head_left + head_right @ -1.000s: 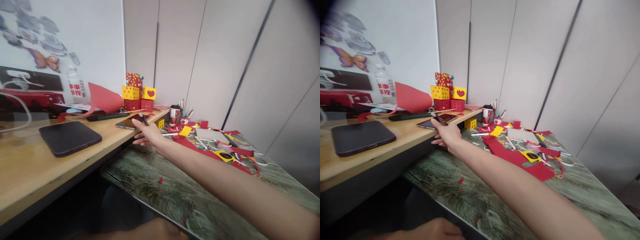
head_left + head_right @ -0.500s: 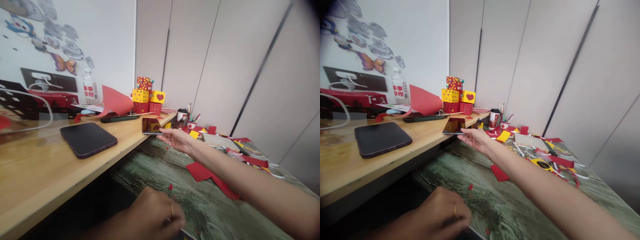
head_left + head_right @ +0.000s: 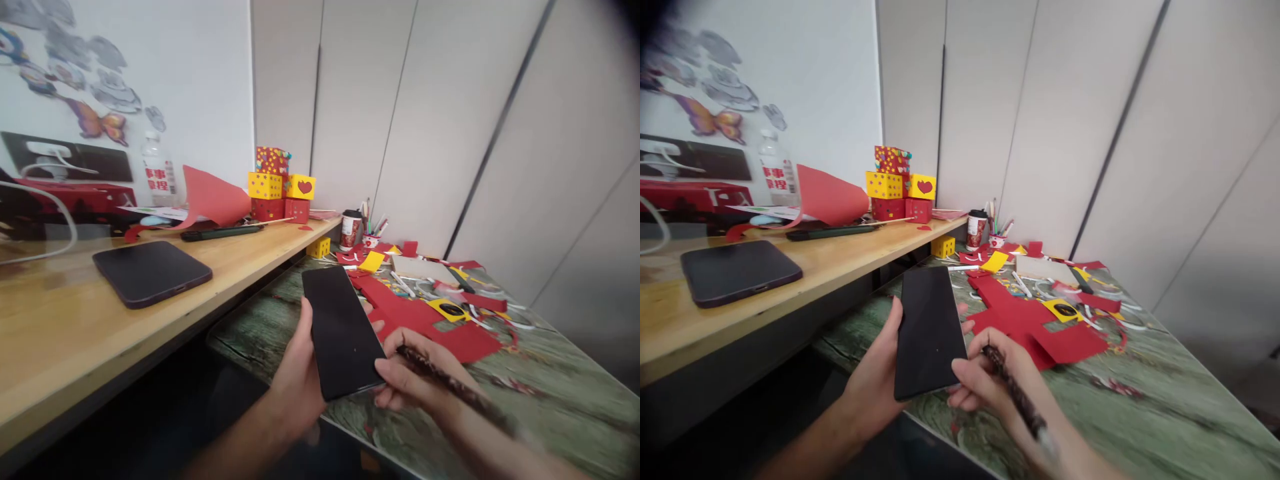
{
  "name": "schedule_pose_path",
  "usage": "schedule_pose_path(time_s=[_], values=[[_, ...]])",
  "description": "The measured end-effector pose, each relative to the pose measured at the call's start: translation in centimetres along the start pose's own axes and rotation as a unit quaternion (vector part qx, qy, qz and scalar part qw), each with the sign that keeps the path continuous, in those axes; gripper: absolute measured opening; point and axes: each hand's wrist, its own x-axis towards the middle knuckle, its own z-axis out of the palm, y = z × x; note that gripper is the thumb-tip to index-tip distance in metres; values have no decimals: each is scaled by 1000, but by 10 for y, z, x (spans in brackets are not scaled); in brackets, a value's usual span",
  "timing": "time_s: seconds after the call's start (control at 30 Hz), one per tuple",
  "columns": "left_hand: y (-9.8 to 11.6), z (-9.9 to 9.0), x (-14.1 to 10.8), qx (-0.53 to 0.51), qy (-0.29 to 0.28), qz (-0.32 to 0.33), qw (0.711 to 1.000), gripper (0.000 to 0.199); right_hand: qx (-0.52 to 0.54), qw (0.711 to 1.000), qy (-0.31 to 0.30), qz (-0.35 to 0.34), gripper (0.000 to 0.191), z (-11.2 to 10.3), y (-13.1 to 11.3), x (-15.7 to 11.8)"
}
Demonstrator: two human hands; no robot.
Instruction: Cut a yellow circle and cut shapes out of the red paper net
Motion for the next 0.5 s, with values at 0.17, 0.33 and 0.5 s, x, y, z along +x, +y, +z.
schedule_pose_path(time_s=[0.17,0.33,0.5], values=[[-23,5,1,-132,-24,-34,990,71,-112,991,15,-67,24,-14,29,-13],[-35,8,4,-163,-53,-50,984,72,-227,959,71,-155,49,-27,46,-20],[-44,9,5,-168,-96,-75,978,72,-244,949,65,-190,53,-27,46,-25]])
